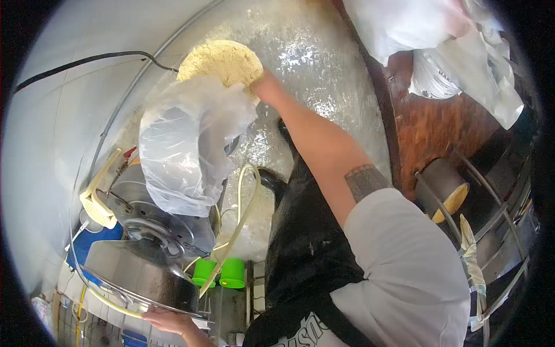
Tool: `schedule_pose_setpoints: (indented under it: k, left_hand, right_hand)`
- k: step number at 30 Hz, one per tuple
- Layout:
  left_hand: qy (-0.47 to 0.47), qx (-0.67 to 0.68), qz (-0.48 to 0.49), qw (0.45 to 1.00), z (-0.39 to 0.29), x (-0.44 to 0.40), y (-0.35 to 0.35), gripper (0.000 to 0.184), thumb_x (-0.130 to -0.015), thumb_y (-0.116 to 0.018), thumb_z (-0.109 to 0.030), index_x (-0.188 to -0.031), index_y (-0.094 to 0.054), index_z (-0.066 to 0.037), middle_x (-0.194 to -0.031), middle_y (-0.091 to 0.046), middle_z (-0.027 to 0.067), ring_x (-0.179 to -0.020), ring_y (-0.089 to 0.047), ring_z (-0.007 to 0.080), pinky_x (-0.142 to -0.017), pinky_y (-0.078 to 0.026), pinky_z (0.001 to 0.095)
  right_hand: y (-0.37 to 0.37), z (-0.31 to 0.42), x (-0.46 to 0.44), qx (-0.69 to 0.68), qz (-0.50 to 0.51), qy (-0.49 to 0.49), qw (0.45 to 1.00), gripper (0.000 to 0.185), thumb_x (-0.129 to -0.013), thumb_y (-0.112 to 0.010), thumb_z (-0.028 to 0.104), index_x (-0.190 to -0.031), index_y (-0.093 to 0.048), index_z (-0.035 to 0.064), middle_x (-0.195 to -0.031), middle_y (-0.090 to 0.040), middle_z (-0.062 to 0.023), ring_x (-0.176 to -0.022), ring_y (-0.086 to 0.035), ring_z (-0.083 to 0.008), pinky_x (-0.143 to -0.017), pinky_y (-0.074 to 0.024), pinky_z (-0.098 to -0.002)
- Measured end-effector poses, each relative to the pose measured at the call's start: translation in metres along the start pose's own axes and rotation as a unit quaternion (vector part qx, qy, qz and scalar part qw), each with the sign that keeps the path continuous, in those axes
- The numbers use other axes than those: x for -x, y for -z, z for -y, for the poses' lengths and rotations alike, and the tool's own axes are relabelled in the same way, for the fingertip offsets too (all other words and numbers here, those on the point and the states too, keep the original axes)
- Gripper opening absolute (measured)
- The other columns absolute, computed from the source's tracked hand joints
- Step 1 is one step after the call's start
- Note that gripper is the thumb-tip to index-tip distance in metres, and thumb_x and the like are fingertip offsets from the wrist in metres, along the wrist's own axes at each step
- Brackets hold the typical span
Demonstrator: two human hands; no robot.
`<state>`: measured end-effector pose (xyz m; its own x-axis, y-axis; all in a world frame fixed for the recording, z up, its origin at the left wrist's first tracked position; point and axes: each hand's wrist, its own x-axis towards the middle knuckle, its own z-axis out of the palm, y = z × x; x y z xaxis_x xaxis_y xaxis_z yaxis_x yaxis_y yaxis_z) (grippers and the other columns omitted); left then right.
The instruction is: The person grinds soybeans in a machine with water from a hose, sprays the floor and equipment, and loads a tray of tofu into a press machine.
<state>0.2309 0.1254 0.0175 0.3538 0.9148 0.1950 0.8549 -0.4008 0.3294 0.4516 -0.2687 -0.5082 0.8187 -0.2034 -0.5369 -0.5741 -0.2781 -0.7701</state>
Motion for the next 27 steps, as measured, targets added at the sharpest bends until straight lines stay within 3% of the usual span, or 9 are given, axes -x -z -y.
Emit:
schedule_pose_setpoints:
  k: [4,6,9,11,16,19,21,25,27]
  left_hand:
    - [-0.023,-0.053,-0.006,0.998,0.009,-0.007,-0.001,0.076,-0.104,-0.029,-0.062,-0.106,-0.064,0.005,-0.099,-0.061,0.0204,-0.092,-0.056,0.0322,-0.088,-0.046,0.0493]
    - [-0.033,-0.061,-0.031,0.997,0.010,-0.005,-0.001,0.075,-0.105,-0.029,-0.061,-0.105,-0.064,0.005,-0.099,-0.061,0.0208,-0.091,-0.056,0.0321,-0.087,-0.046,0.0482]
    - [-0.028,-0.066,-0.017,0.997,0.006,-0.003,0.002,0.073,-0.106,-0.030,-0.059,-0.109,-0.064,0.005,-0.107,-0.062,0.0217,-0.096,-0.055,0.0314,-0.088,-0.045,0.0472]
    - [-0.070,-0.082,0.018,0.994,0.016,-0.011,0.007,0.072,-0.106,-0.031,-0.060,-0.109,-0.064,0.004,-0.106,-0.061,0.0214,-0.095,-0.055,0.0315,-0.089,-0.045,0.0475]
    - [-0.061,-0.060,-0.006,0.996,0.011,-0.001,0.001,0.072,-0.105,-0.033,-0.061,-0.109,-0.065,0.004,-0.106,-0.061,0.0190,-0.098,-0.055,0.0291,-0.090,-0.045,0.0439]
    - [-0.053,0.035,-0.014,0.998,0.015,-0.003,-0.001,0.072,-0.105,-0.035,-0.060,-0.107,-0.064,0.005,-0.108,-0.060,0.0163,-0.095,-0.054,0.0273,-0.087,-0.045,0.0420]
    - [-0.084,-0.010,0.008,0.996,0.015,-0.004,0.002,0.068,-0.106,-0.036,-0.058,-0.101,-0.063,0.004,-0.089,-0.055,0.0055,-0.079,-0.048,0.0188,-0.071,-0.043,0.0348]
    - [-0.046,0.024,0.047,0.998,0.019,-0.013,0.008,0.074,-0.106,-0.035,-0.060,-0.107,-0.066,0.007,-0.088,-0.057,0.0083,-0.080,-0.052,0.0214,-0.074,-0.044,0.0366]
    - [-0.029,0.074,0.079,0.994,0.032,-0.027,0.011,0.067,-0.106,-0.038,-0.057,-0.103,-0.067,0.004,-0.073,-0.042,-0.0013,-0.067,-0.041,0.0138,-0.061,-0.034,0.0300]
  right_hand:
    - [0.008,0.024,0.002,0.036,-0.020,-0.066,0.997,0.042,-0.088,-0.061,0.013,-0.126,-0.054,-0.0037,-0.116,-0.067,-0.0283,-0.115,-0.063,-0.0442,-0.096,-0.0503,-0.0512]
    - [0.012,0.026,0.004,0.058,0.040,-0.126,0.989,0.048,-0.088,-0.060,0.015,-0.131,-0.048,-0.0026,-0.115,-0.066,-0.0304,-0.114,-0.063,-0.0451,-0.097,-0.0498,-0.0526]
    - [-0.001,0.011,0.000,0.107,-0.014,-0.085,0.990,0.050,-0.088,-0.059,0.017,-0.132,-0.047,-0.0024,-0.114,-0.066,-0.0317,-0.113,-0.062,-0.0467,-0.098,-0.0496,-0.0534]
    - [-0.002,0.000,0.002,0.089,-0.007,-0.078,0.993,0.051,-0.088,-0.059,0.018,-0.133,-0.045,-0.0028,-0.115,-0.066,-0.0316,-0.113,-0.062,-0.0474,-0.098,-0.0497,-0.0531]
    - [0.006,-0.007,0.016,0.074,-0.007,-0.080,0.994,0.051,-0.087,-0.058,0.017,-0.132,-0.046,-0.0031,-0.118,-0.065,-0.0316,-0.116,-0.061,-0.0476,-0.098,-0.0495,-0.0527]
    - [0.010,-0.024,0.028,0.033,-0.054,-0.105,0.992,0.050,-0.087,-0.058,0.018,-0.132,-0.048,-0.0031,-0.115,-0.066,-0.0313,-0.107,-0.066,-0.0461,-0.095,-0.0521,-0.0512]
    - [0.019,-0.037,0.029,0.038,-0.029,-0.145,0.988,0.047,-0.088,-0.058,0.012,-0.132,-0.046,-0.0021,-0.118,-0.065,-0.0330,-0.107,-0.066,-0.0471,-0.093,-0.0534,-0.0505]
    - [0.054,-0.042,0.064,-0.028,-0.056,-0.157,0.986,0.050,-0.088,-0.056,0.013,-0.135,-0.045,-0.0022,-0.116,-0.065,-0.0319,-0.105,-0.067,-0.0466,-0.090,-0.0547,-0.0496]
    - [0.077,-0.037,0.082,-0.028,-0.023,-0.219,0.975,0.052,-0.088,-0.056,0.014,-0.137,-0.044,-0.0020,-0.116,-0.066,-0.0312,-0.097,-0.071,-0.0432,-0.086,-0.0568,-0.0477]
